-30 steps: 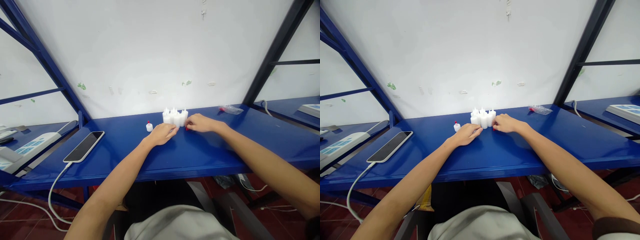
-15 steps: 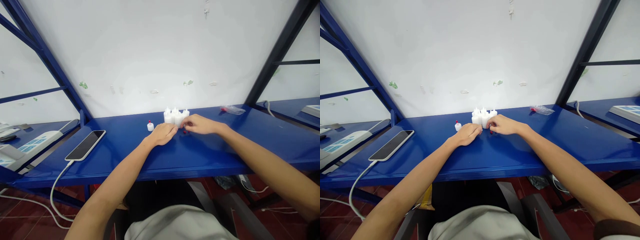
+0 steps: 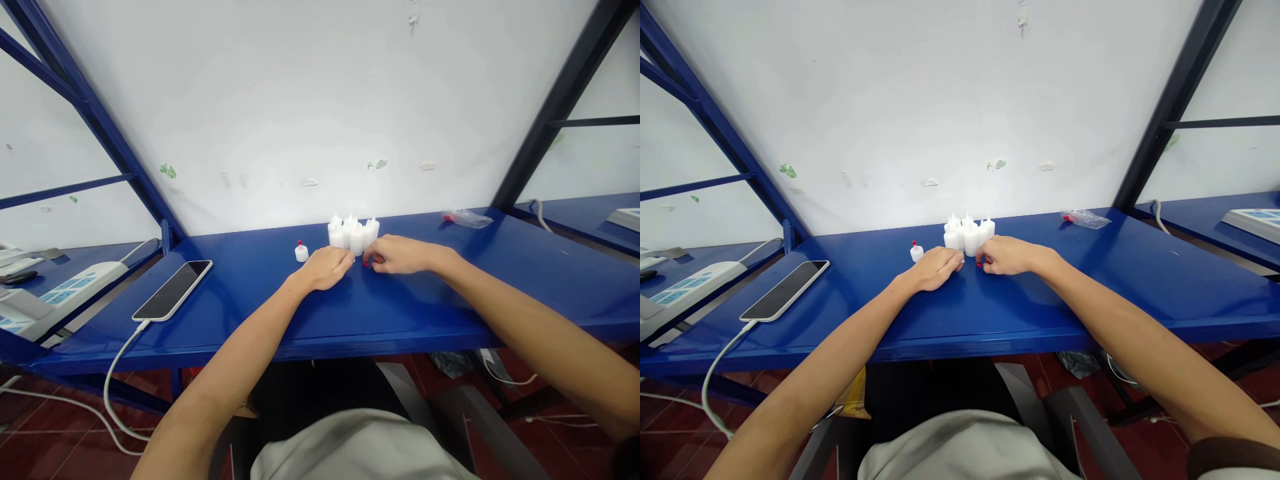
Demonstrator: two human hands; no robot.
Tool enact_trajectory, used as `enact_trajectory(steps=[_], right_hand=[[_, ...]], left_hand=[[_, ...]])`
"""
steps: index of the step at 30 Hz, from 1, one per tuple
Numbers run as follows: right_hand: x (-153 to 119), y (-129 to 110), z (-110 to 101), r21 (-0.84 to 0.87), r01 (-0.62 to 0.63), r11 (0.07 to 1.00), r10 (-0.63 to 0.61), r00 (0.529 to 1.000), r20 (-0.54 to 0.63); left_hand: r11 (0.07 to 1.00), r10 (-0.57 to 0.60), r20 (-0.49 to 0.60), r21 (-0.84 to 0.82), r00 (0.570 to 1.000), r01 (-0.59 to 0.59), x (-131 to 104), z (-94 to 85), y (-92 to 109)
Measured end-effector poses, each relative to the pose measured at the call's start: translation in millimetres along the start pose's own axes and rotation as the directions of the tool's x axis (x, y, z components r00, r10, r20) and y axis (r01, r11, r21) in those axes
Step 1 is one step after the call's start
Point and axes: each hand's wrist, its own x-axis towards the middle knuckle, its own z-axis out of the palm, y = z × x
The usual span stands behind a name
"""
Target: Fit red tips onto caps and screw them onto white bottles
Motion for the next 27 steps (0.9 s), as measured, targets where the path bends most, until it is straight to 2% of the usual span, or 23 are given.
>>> enact_trajectory(steps=[7, 9, 11, 13, 16, 18, 20, 22, 24, 27], right_hand=[[3, -2, 5, -0.003, 0.031, 1.0, -0.031, 0.999, -0.012], [4, -3, 6, -0.001, 0.049, 0.999, -0.049, 0.998, -0.039], [5, -4, 6, 0.019, 0.087, 0.996, -0.084, 0.989, -0.124], [5, -6, 6, 0.078, 0.129, 0.989, -0.103, 0.956, -0.276], [6, -11, 8, 0.198, 0.205, 0.959, -0.077, 0.855, -0.513], [8, -16, 11, 0.262, 0.258, 0.93, -0.057, 0.804, -0.591], [9, -20, 15, 0.313, 0.299, 0.901, -0.051, 0.793, -0.608], [11, -25, 20, 0.344, 0.315, 0.885, -0.054, 0.802, -0.595], [13, -27, 23, 0.357, 0.316, 0.879, -0.056, 0.812, -0.581], [12, -29, 22, 0.376, 0.31, 0.873, -0.03, 0.804, -0.594]], left_hand=[[0.998, -0.07, -0.004, -0.011, 0.998, 0.07, 2, 1.8, -3], [0.994, -0.08, -0.011, -0.076, 0.997, 0.079, 2, 2.3, -3], [0.972, -0.098, -0.016, -0.215, 0.995, 0.093, 3, 2.8, -4], [0.915, -0.126, -0.019, -0.388, 0.992, 0.109, 4, 3.6, -6], [0.794, -0.15, -0.019, -0.599, 0.989, 0.109, 5, 5.1, -7], [0.694, -0.156, -0.018, -0.713, 0.988, 0.097, 7, 6.5, -7], [0.601, -0.154, -0.026, -0.796, 0.988, 0.073, 7, 8.2, -6], [0.548, -0.156, -0.041, -0.835, 0.987, 0.052, 8, 9.7, -4], [0.541, -0.173, -0.051, -0.84, 0.984, 0.052, 8, 10.4, -3], [0.595, -0.183, -0.061, -0.801, 0.981, 0.062, 7, 9.3, -2]])
